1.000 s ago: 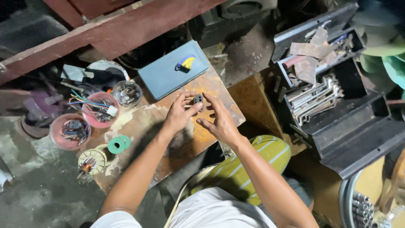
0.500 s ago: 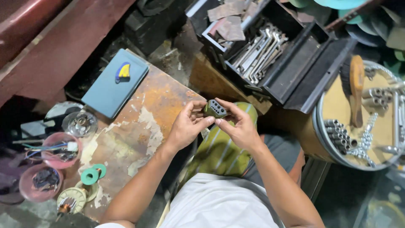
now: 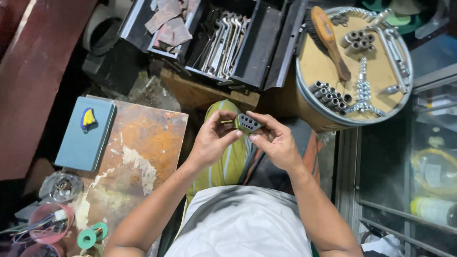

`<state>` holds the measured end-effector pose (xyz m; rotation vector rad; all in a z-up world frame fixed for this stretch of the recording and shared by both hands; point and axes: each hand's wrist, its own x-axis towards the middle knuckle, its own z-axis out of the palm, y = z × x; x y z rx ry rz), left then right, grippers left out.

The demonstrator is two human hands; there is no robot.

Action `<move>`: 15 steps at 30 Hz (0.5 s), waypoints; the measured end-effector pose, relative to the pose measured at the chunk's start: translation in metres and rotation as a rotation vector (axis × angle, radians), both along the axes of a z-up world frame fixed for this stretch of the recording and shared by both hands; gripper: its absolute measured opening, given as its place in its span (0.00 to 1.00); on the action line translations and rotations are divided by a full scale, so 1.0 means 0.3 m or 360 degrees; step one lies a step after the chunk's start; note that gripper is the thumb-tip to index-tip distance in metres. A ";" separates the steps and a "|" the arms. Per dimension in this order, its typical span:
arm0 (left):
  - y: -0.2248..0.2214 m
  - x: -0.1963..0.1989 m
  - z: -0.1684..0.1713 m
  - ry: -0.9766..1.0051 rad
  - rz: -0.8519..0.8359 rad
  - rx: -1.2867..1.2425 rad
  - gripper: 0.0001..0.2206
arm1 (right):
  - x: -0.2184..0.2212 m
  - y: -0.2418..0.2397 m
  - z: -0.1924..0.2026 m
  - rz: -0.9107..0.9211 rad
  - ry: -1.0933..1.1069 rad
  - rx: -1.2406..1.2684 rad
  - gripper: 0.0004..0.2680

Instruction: Searching for tools in a toolbox and fitting a metal rod into a metal block

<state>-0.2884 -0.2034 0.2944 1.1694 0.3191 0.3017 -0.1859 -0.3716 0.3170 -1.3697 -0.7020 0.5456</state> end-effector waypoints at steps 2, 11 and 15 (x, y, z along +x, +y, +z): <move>-0.051 0.033 0.000 -0.0017 -0.0042 0.0016 0.22 | 0.013 -0.052 0.002 -0.0055 -0.0016 0.0024 0.20; -0.238 0.129 0.029 -0.0062 -0.0166 0.0370 0.27 | 0.061 -0.223 0.054 -0.0326 -0.0202 0.0034 0.18; -0.327 0.177 0.023 -0.0073 -0.0305 0.0306 0.34 | 0.085 -0.285 0.028 -0.0537 -0.0353 -0.0131 0.21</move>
